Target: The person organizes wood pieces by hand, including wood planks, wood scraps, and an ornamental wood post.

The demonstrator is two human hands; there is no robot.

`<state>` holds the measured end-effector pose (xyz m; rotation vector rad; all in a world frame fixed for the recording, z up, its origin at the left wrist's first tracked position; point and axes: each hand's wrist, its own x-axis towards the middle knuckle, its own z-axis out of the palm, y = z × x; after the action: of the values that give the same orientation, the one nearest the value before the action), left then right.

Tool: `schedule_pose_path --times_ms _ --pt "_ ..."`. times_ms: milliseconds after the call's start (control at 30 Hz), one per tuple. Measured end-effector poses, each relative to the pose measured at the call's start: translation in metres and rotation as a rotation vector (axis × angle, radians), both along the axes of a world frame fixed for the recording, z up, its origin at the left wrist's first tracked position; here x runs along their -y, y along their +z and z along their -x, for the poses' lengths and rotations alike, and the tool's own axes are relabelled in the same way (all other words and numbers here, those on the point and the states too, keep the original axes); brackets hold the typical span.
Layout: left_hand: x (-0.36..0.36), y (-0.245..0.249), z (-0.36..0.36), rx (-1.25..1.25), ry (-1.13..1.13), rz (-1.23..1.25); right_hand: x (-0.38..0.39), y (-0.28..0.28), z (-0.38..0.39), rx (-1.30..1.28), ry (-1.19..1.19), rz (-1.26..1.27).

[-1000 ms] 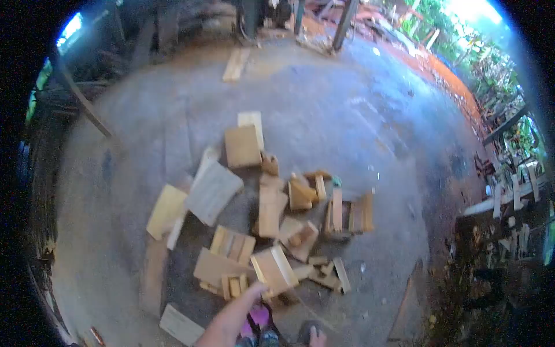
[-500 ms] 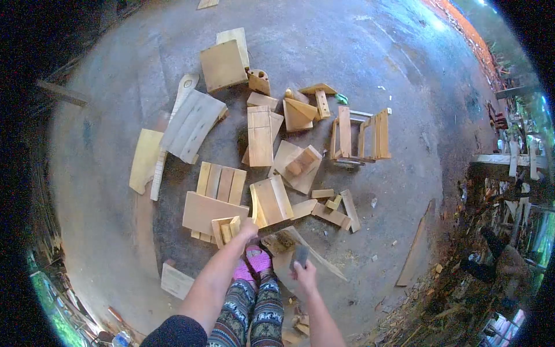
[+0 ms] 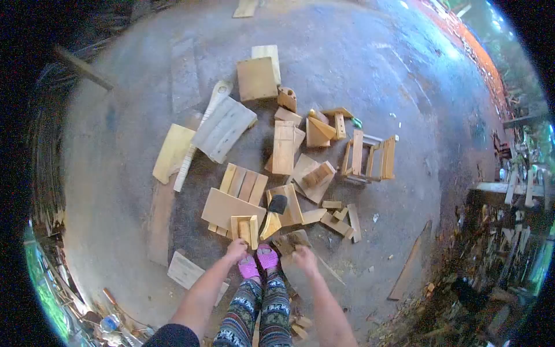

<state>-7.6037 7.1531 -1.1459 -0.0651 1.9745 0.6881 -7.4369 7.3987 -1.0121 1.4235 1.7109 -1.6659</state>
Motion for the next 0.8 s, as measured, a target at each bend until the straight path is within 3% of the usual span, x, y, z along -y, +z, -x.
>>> schedule_pose_path --times_ms 100,167,267,333,367,400,433,533,567,633,700,800 --pt "0.006 0.115 0.011 -0.124 -0.090 0.046 0.026 0.005 -0.050 0.114 0.351 -0.189" --pt "0.033 0.120 -0.002 -0.125 -0.111 0.131 0.039 0.025 -0.074 0.163 0.471 -0.174" --pt "0.063 0.171 -0.024 -0.176 0.019 0.121 0.047 0.018 -0.114 0.180 0.695 -0.186" --pt "0.091 0.171 -0.040 -0.094 -0.079 0.089 0.049 0.029 -0.142 0.157 0.514 -0.093" --pt "0.099 0.191 -0.054 -0.158 -0.046 -0.026 0.042 0.059 -0.136 0.162 0.501 -0.017" --pt "0.105 0.224 -0.059 0.016 0.063 0.002 0.038 0.091 -0.118 0.183 0.496 0.069" --pt "0.117 0.232 -0.076 -0.048 0.029 0.096 0.036 0.111 -0.111 0.155 0.442 0.129" --pt "0.146 0.285 -0.116 -0.031 0.335 0.139 0.023 0.147 -0.094 0.130 0.391 0.217" --pt "0.158 0.289 -0.132 -0.084 0.280 0.179 0.017 0.156 -0.089 0.129 0.333 0.228" --pt "0.169 0.312 -0.146 -0.150 0.258 0.226 0.002 0.174 -0.085 0.168 0.394 0.213" --pt "0.166 0.365 -0.142 0.034 0.434 0.225 -0.021 0.173 -0.085 0.220 0.445 0.198" --pt "0.190 0.353 -0.175 0.024 0.598 0.191 -0.051 0.169 -0.086 0.300 0.527 0.117"
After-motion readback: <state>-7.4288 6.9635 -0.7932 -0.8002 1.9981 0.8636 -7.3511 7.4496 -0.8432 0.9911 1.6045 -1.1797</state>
